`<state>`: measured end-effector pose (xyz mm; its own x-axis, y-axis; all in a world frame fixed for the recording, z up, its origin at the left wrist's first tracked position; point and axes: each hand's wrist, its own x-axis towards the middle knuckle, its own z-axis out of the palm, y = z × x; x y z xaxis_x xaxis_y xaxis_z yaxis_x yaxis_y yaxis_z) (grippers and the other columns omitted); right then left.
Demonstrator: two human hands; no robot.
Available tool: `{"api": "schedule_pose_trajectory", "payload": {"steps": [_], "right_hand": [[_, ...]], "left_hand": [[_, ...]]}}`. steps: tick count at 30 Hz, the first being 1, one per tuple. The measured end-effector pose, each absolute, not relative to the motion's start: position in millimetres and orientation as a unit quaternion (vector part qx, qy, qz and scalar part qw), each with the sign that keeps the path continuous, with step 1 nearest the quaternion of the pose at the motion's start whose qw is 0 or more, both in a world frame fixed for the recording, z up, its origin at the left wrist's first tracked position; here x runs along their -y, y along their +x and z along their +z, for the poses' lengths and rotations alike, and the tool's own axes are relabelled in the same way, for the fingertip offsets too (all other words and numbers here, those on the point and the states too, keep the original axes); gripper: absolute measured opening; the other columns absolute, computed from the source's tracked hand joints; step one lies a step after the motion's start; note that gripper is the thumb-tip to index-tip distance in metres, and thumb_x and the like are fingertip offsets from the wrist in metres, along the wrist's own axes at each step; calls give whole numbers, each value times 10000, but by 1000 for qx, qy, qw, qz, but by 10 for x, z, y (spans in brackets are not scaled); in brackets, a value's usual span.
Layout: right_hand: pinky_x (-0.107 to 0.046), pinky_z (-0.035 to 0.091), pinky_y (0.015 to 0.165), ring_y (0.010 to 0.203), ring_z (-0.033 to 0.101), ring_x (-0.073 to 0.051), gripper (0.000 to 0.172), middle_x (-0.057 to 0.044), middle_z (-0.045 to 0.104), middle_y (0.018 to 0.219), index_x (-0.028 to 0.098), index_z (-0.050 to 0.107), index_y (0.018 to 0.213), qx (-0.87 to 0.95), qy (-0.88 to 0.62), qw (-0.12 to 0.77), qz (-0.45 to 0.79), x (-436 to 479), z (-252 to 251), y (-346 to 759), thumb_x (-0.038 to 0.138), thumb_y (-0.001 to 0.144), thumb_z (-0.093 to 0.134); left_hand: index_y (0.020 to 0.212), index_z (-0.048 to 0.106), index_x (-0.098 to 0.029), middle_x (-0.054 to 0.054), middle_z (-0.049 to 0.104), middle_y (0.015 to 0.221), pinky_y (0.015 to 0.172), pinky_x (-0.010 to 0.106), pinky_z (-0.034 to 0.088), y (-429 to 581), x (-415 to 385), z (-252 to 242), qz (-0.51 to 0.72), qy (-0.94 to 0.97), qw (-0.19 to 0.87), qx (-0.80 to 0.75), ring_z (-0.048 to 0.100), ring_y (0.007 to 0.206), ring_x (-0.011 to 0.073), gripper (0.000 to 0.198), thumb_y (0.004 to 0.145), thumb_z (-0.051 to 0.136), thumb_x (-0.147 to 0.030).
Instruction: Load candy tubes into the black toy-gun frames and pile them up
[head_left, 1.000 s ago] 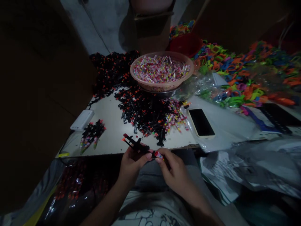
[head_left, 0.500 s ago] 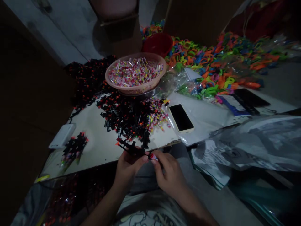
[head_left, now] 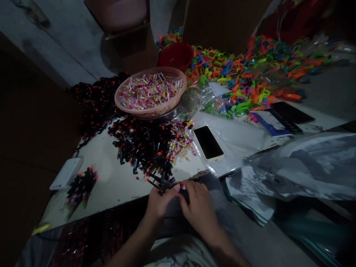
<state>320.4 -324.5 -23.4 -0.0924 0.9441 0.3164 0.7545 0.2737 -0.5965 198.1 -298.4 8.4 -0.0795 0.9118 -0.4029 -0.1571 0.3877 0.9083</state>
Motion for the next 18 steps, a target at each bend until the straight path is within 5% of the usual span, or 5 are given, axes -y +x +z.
{"api": "schedule_pose_trajectory", "payload": {"steps": [8, 14, 18], "right_hand": [[-296, 334, 594, 618, 538, -195, 208, -53, 607, 644, 173, 601, 776, 736, -566, 346, 136, 3210, -331, 3199, 192, 877, 420], [-345, 460, 779, 888, 599, -230, 227, -84, 647, 952, 181, 589, 1057, 716, -534, 379, 242, 3151, -420, 3098, 319, 889, 521], [-343, 492, 803, 915, 594, -218, 304, -85, 617, 998, 215, 561, 1147, 651, -520, 448, 324, 3074, -367, 3175, 389, 909, 487]], "left_hand": [[865, 697, -118, 87, 720, 872, 848, 339, 485, 1965, 3010, -39, 463, 295, 665, -506, 659, 849, 220, 304, 634, 791, -292], [913, 635, -130, 64, 687, 823, 739, 305, 513, 1676, 2958, -66, 507, 284, 613, -535, 662, 765, 195, 369, 656, 773, -356], [982, 589, -155, 43, 644, 835, 603, 282, 504, 1070, 2649, -48, 477, 410, 443, -639, 625, 634, 162, 423, 708, 678, -466]]}}
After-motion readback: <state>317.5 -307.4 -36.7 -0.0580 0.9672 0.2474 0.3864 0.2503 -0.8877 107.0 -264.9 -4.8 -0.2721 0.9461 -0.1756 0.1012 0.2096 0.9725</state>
